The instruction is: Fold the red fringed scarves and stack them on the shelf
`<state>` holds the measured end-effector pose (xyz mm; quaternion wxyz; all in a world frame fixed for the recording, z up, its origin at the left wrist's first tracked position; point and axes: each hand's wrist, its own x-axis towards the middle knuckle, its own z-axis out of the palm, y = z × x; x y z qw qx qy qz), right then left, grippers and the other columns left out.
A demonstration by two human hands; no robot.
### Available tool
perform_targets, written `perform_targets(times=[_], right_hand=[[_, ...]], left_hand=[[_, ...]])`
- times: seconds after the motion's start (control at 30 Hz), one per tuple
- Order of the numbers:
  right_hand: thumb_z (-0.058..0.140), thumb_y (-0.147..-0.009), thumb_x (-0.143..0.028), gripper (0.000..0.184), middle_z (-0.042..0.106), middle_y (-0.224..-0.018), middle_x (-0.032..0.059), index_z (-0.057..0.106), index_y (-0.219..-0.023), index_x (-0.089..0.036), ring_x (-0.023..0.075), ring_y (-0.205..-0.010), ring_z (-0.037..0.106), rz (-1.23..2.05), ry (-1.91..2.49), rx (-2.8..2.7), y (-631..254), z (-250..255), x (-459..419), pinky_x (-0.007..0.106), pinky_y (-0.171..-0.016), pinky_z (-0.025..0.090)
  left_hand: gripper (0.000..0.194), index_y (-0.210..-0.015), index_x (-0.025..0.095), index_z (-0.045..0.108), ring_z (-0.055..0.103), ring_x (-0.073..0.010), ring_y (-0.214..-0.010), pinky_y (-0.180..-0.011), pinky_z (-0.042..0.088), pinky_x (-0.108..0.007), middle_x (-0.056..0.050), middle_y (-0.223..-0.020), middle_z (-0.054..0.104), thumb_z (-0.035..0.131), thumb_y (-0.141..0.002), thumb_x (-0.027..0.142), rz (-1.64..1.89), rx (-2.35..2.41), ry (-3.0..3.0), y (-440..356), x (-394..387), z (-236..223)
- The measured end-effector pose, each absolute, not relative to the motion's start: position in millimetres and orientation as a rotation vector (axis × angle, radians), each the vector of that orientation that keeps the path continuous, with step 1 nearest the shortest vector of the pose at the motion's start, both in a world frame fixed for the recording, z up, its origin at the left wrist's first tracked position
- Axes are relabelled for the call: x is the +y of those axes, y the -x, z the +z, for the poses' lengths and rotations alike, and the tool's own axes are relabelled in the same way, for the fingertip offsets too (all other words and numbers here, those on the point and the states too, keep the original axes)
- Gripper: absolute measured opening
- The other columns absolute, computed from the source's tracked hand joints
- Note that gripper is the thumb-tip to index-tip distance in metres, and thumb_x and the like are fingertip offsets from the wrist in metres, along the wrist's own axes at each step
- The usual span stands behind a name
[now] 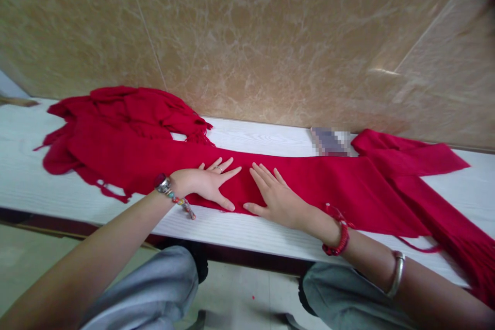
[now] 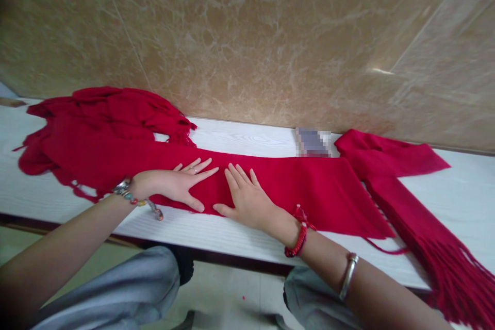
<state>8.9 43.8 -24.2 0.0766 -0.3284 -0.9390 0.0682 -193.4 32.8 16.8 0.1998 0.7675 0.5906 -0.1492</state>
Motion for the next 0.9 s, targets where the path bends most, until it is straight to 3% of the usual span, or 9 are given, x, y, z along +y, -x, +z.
perform_targets(times=[0.17,0.4,0.47,0.6,0.9], right_hand=[[0.032,-0.087,-0.054,0.071,0.021,-0.144,0.0175,0.027,-0.137,-0.004,0.028,-0.133,0.015,0.149,0.934,-2.908,-10,-22,39,0.049,-0.107,0.017],[0.026,-0.089,-0.054,0.071,0.021,-0.144,0.0181,0.024,-0.138,-0.004,0.0246,-0.133,0.015,0.19,0.924,-2.96,-34,-16,37,0.047,-0.107,0.02],[0.025,-0.089,-0.054,0.07,0.022,-0.143,0.0186,0.023,-0.139,-0.005,0.0253,-0.133,0.014,0.186,0.954,-2.914,-38,-12,41,0.049,-0.106,0.021],[0.026,-0.089,-0.052,0.068,0.021,-0.144,0.0196,0.022,-0.139,-0.005,0.0268,-0.134,0.012,0.073,1.059,-2.77,-33,-8,57,0.049,-0.106,0.02],[0.026,-0.09,-0.05,0.067,0.023,-0.143,0.0189,0.025,-0.138,-0.004,0.0257,-0.133,0.016,0.043,1.139,-2.827,-32,-30,73,0.048,-0.106,0.021]], left_hand=[[0.104,-0.14,0.033,0.011,-0.006,-0.0332,-0.134,-0.103,0.012,-0.056,-0.006,-0.147,-0.006,0.063,-0.056,0.065,-0.408,1.69,-2.14,196,31,17],[0.108,-0.14,0.033,0.003,-0.01,-0.0354,-0.133,-0.1,0.01,-0.061,-0.007,-0.146,-0.013,0.062,-0.056,0.067,-0.463,1.731,-2.096,200,28,20],[0.098,-0.141,0.032,0.006,-0.009,-0.0337,-0.133,-0.101,0.009,-0.059,-0.007,-0.147,-0.011,0.056,-0.065,0.066,-0.4,1.738,-2.123,194,30,20],[0.059,-0.141,0.03,0.013,-0.006,-0.0274,-0.135,-0.104,0.006,-0.053,-0.004,-0.149,-0.006,0.027,-0.089,0.053,-0.043,1.826,-2.292,178,40,10],[0.053,-0.14,0.028,0.022,0.011,-0.0252,-0.135,-0.104,0.014,-0.051,-0.004,-0.148,0.015,0.023,-0.09,0.048,0.031,1.898,-2.426,178,46,-23]])
